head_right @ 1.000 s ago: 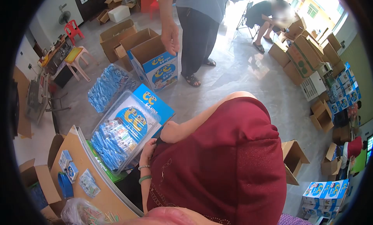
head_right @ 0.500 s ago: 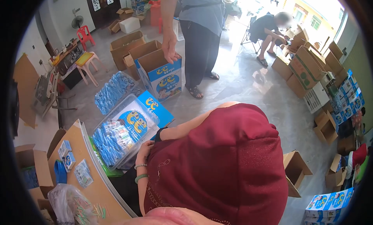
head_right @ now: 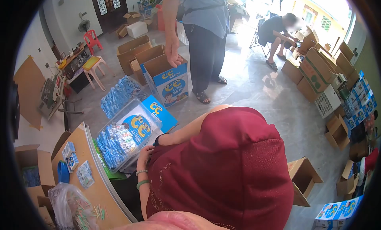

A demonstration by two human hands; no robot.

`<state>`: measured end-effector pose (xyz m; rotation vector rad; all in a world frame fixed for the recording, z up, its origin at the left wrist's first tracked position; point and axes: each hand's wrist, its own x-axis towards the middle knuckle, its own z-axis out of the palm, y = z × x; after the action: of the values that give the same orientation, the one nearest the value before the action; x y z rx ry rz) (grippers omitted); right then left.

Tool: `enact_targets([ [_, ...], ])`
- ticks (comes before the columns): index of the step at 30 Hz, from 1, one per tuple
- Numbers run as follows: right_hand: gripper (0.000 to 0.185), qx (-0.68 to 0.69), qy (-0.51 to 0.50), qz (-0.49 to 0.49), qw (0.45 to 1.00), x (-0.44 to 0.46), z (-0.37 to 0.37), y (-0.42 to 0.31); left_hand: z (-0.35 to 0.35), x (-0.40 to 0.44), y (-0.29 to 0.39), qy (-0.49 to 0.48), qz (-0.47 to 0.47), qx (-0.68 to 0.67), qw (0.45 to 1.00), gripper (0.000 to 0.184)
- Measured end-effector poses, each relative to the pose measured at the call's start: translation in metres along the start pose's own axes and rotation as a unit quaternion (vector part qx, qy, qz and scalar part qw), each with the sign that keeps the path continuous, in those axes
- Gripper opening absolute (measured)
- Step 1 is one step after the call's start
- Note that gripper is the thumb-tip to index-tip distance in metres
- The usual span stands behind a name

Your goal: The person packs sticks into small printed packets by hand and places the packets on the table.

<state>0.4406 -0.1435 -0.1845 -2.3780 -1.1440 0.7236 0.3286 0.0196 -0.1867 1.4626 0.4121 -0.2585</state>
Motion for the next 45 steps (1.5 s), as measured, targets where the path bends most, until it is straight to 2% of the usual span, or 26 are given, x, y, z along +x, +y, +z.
enact_targets([
  [5, 0.041, -0.020, 0.024, -0.003, 1.000, -0.008, -0.009, 0.020, 0.000, -0.006, 0.002, -0.015, 0.022, 0.067, 0.997, 0.021],
  [7, 0.041, -0.031, 0.032, -0.005, 0.999, 0.004, 0.000, 0.005, -0.001, -0.006, 0.002, -0.017, 0.025, 0.082, 0.996, 0.021],
  [11, 0.042, -0.048, 0.048, 0.004, 0.998, 0.018, 0.015, -0.009, -0.002, -0.007, 0.001, -0.030, 0.000, -0.019, 0.999, 0.019],
  [16, 0.043, -0.066, 0.047, 0.000, 0.997, 0.025, 0.027, -0.011, 0.007, -0.023, 0.019, -0.024, 0.032, 0.019, 0.999, 0.019],
  [19, 0.044, -0.071, 0.049, 0.002, 0.996, 0.019, 0.022, 0.002, 0.009, -0.023, 0.023, -0.091, 0.062, 0.208, 0.972, 0.021],
  [21, 0.044, -0.077, 0.050, 0.000, 0.996, 0.029, 0.014, 0.001, 0.013, -0.021, 0.031, -0.084, 0.069, 0.220, 0.969, 0.022],
  [23, 0.045, -0.083, 0.033, -0.006, 0.996, 0.016, 0.013, 0.016, 0.016, -0.024, 0.033, -0.071, 0.079, 0.237, 0.966, 0.024],
  [26, 0.045, -0.086, -0.034, -0.035, 0.995, 0.022, 0.007, 0.021, -0.002, 0.005, -0.004, -0.129, 0.116, 0.242, 0.954, 0.028],
  [29, 0.046, -0.089, -0.095, -0.083, 0.988, 0.022, 0.010, 0.016, 0.002, -0.002, 0.006, -0.118, 0.117, 0.247, 0.955, 0.031],
  [35, 0.047, -0.113, -0.105, -0.121, 0.981, 0.039, 0.010, 0.013, -0.008, 0.002, -0.005, -0.116, 0.088, 0.189, 0.971, 0.031],
  [37, 0.053, -0.120, -0.139, -0.082, 0.980, 0.051, 0.012, 0.006, -0.006, 0.012, -0.008, -0.134, 0.088, 0.169, 0.973, 0.031],
  [39, 0.056, -0.120, -0.145, -0.037, 0.982, 0.039, -0.001, 0.023, -0.010, 0.018, -0.020, -0.106, 0.192, 0.210, 0.953, 0.032],
  [43, 0.055, -0.082, -0.104, 0.037, 0.991, 0.023, 0.002, 0.018, -0.016, 0.025, -0.029, -0.144, 0.137, 0.135, 0.971, 0.035],
  [45, 0.054, -0.066, -0.075, 0.066, 0.993, 0.019, -0.002, 0.017, -0.016, 0.023, -0.030, -0.149, 0.081, 0.042, 0.985, 0.040],
])
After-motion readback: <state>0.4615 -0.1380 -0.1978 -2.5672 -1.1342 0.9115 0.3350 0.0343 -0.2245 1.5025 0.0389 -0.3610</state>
